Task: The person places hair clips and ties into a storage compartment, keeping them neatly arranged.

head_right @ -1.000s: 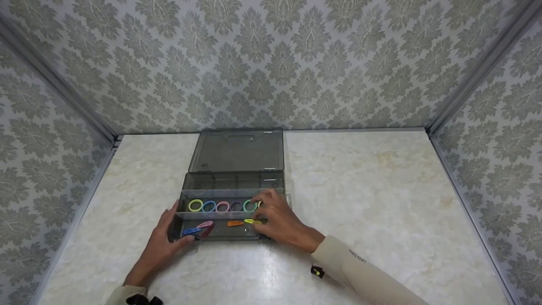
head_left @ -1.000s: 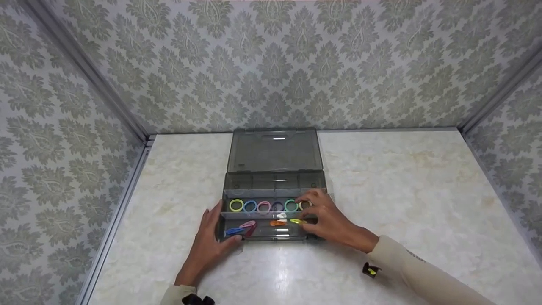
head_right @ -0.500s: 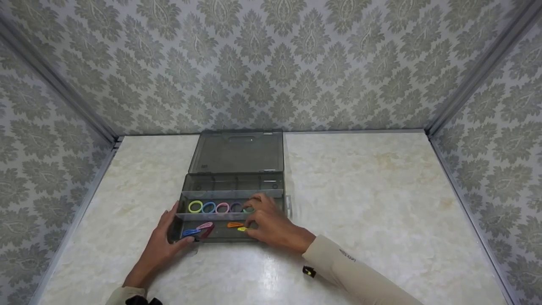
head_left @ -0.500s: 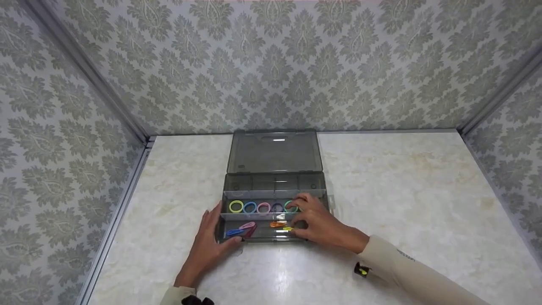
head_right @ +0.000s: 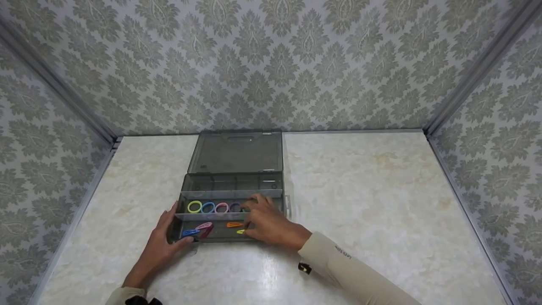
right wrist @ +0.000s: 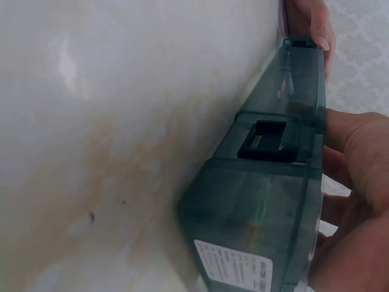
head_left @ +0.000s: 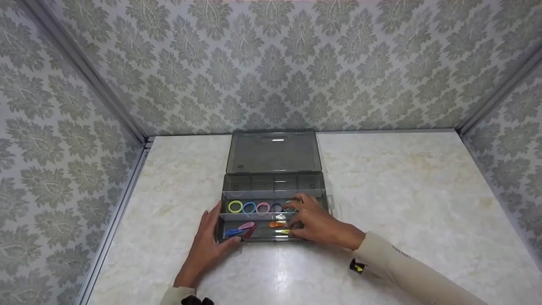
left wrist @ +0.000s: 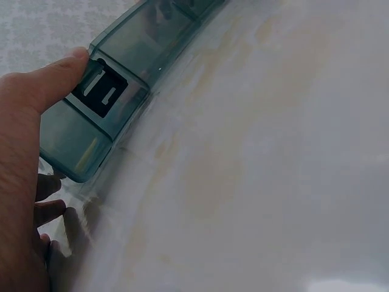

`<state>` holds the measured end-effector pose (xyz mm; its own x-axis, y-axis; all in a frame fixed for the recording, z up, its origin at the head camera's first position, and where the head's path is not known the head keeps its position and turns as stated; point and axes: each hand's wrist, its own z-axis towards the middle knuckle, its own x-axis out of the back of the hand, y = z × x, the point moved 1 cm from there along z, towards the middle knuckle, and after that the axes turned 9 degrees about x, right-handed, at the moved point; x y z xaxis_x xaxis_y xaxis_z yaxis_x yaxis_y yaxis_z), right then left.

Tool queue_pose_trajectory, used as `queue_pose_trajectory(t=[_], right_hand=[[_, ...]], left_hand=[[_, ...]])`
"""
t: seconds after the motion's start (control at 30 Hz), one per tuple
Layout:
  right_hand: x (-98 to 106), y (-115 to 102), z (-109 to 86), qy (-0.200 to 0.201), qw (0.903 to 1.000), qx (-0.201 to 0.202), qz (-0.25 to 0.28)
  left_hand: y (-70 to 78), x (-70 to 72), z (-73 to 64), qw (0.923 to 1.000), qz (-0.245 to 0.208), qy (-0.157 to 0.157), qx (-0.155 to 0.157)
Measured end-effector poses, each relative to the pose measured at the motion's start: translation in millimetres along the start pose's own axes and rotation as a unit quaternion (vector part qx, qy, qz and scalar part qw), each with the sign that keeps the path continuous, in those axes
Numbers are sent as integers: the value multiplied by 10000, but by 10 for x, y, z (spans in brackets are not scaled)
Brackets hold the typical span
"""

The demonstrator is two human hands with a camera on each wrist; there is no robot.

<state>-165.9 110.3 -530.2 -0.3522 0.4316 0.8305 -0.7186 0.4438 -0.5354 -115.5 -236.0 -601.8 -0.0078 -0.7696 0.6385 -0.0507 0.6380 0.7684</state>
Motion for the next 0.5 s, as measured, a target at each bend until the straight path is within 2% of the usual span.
queue_pose_trajectory(t=[0.2, 0.4, 0.5], right_hand=[[20, 62, -101, 372, 9985, 321, 254], [157, 194, -374, 1146, 9920, 326, 412], [228, 280, -539, 1526, 9872, 266, 372]], left_hand=[[-24, 12, 24, 9993, 21, 111, -365], [-25, 44, 26, 9986, -523, -106, 28], [-7, 90, 47, 9977, -654, -153, 35]])
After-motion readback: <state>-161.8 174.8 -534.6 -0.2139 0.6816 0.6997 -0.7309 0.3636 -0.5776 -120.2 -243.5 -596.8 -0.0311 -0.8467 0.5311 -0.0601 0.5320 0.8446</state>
